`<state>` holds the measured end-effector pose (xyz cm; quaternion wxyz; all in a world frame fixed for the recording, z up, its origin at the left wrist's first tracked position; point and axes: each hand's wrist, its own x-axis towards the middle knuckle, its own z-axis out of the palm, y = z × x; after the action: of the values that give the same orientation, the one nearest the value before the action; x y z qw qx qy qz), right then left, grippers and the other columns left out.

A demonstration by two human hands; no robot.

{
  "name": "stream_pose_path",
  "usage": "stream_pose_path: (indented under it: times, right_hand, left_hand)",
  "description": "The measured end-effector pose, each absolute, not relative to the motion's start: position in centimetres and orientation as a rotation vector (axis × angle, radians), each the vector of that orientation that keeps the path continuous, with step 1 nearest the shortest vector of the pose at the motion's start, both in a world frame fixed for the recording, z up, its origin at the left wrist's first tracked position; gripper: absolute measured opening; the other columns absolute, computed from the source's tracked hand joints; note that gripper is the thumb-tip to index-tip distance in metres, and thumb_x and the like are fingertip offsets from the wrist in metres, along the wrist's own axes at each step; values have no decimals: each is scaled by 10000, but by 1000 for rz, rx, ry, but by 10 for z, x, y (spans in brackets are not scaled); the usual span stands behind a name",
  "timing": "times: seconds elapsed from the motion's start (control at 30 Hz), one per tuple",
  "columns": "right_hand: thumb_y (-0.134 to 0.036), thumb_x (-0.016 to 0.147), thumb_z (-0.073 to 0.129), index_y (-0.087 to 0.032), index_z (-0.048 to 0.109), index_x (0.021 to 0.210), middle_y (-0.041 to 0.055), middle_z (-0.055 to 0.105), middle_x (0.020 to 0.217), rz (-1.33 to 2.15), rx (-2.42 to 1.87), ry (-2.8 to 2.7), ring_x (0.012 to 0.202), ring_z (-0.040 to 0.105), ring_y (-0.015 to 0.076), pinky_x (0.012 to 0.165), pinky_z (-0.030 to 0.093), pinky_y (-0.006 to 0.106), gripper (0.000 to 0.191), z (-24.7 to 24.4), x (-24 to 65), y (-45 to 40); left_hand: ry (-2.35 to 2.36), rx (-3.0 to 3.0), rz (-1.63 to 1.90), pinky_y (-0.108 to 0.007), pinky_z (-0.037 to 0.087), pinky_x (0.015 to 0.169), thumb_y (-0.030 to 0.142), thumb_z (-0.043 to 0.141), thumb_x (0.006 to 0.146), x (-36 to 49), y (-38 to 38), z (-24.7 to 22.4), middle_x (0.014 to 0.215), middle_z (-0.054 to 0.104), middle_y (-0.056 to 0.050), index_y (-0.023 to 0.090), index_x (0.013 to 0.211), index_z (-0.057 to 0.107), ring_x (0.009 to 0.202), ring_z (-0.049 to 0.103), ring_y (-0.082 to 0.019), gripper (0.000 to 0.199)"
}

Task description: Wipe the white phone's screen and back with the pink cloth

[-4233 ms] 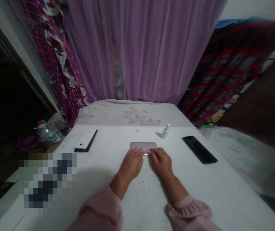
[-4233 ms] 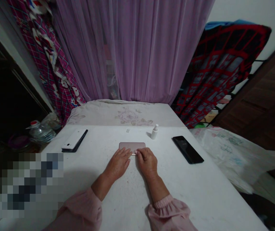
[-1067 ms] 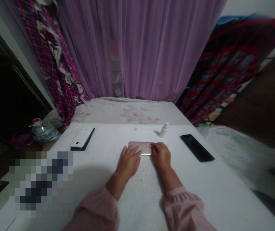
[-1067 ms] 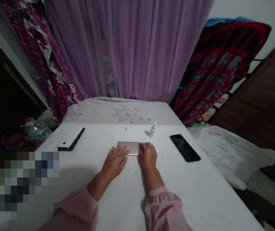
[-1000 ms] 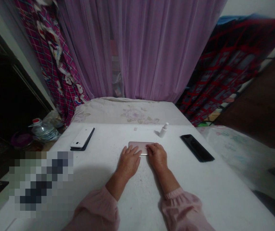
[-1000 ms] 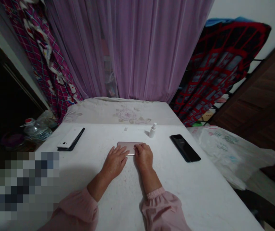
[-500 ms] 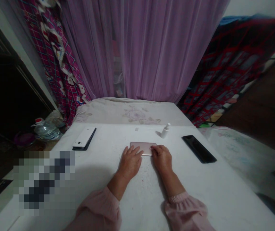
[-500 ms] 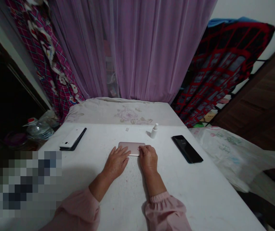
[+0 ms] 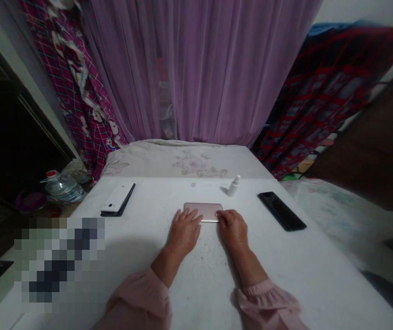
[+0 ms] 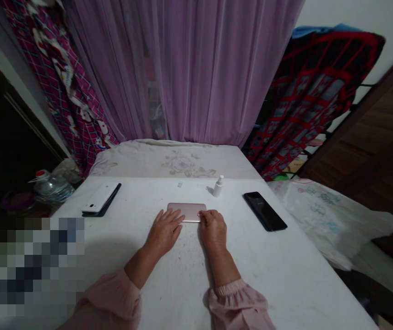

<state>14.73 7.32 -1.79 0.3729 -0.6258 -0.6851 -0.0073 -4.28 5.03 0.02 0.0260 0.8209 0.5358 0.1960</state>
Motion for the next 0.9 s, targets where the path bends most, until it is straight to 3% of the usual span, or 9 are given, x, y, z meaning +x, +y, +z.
stream_pose_path:
  times: [0.2,0.47,0.73,0.9]
  right_hand:
    - [-129,845,530,-199,754,940,60,684,832,54,-1411,-1929,783,605,179,712,464,259,253,-17,122,64]
    - [-213,870,554,-200,756,882,55,683,808,-16,-1573,-1786,764,611,184,694,459,269,203,-17,147,71]
    - [-124,840,546,-197,753,916,56,678,832,11,-1465,-1913,767,608,175,702,462,252,232,-15,120,63]
    - [-155,846,556,-201,753,915,48,685,841,55,-1525,-1849,778,621,168,711,467,246,214,-14,131,64]
  left_hand:
    - [1674,2521,590,-551,344,1109,200,552,910,-42,50,2,1373,581,-45,268,1285,601,1309,479,-292,384]
    - [1655,2513,542,-563,343,1109,212,537,920,-43,51,5,1387,569,-41,256,1267,618,1305,481,-306,360]
    - [1654,2510,558,-555,342,1112,211,536,917,-43,51,5,1379,576,-57,254,1281,607,1314,476,-292,373]
    - [1660,2525,565,-551,349,1107,205,530,918,-43,51,4,1373,580,-55,269,1271,611,1309,481,-283,368]
